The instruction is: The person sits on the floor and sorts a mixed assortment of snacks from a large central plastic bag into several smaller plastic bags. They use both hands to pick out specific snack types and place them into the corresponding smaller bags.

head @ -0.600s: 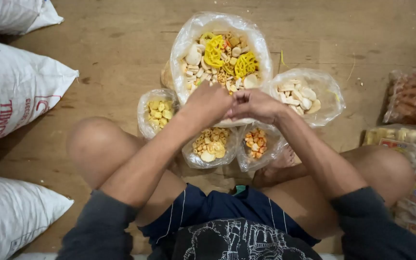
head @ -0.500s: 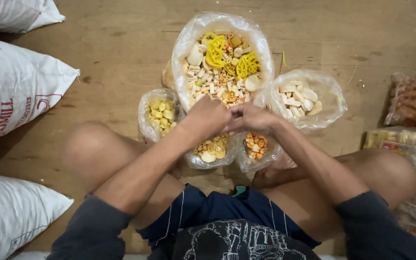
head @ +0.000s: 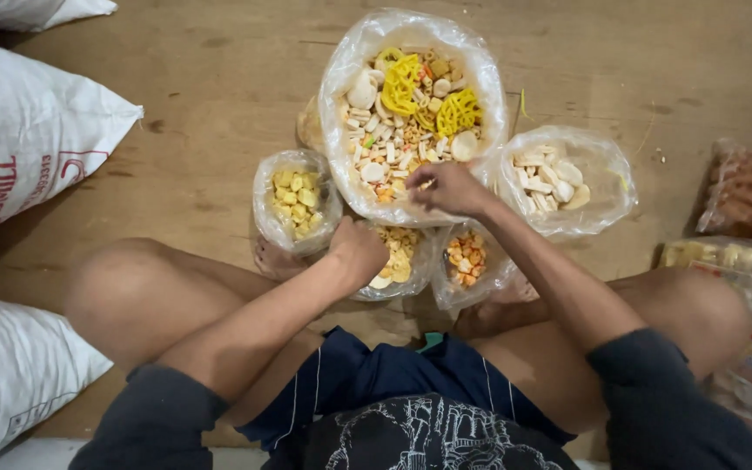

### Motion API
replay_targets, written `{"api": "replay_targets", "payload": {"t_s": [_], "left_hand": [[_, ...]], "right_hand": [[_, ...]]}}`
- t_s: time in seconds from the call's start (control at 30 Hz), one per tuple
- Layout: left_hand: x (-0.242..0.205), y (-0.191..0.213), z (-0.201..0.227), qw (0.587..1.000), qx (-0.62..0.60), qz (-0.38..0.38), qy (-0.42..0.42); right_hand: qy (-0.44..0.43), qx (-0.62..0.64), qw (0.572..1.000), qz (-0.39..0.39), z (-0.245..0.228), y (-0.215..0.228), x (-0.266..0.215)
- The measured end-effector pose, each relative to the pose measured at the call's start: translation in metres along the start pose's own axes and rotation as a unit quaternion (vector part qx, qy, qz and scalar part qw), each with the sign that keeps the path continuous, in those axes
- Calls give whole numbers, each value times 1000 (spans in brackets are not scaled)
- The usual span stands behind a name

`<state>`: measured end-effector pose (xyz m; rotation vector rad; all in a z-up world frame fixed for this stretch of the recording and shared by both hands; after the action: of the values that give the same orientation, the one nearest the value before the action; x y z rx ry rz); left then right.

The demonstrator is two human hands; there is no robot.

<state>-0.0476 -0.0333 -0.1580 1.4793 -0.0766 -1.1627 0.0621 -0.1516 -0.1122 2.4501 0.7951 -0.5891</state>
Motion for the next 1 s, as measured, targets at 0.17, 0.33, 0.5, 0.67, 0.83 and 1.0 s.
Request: {"api": "replay_targets", "payload": {"t_s": [0.17, 0.33, 0.5, 0.67, 0.83, 1.0], "left_hand": [[-1, 36, -18, 999, -20, 5, 39], [-26, 68, -28, 998, -28, 3, 58], [-31, 88, -28, 998, -47, 35, 27], [-30, 114, -40, 991, -52, 117, 36], [-22, 138, -58, 963, -79, 247, 75], [-36, 183, -55, 923, -124, 360, 60]], "right_hand": [[-47, -257, 963, 67, 38, 14, 41], [-31, -333, 940, 65, 65, 3, 68], [-77, -339, 935, 65, 95, 9, 86], [-66, -250, 963, 80, 24, 29, 43], [-55, -38, 992, 103, -63, 53, -12], [1, 135, 988, 77, -71, 59, -13]]}}
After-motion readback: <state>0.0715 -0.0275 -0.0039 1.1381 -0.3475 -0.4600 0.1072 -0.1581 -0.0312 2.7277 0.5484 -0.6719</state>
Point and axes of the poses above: each hand's wrist, its own x-axis towards the middle knuckle, its own y-axis out of the back of the hand, z = x × y, the point moved 9 cm from there along x, towards the middle knuckle, and after that the axes turned 7 degrees about -x, right-handed, at the moved point
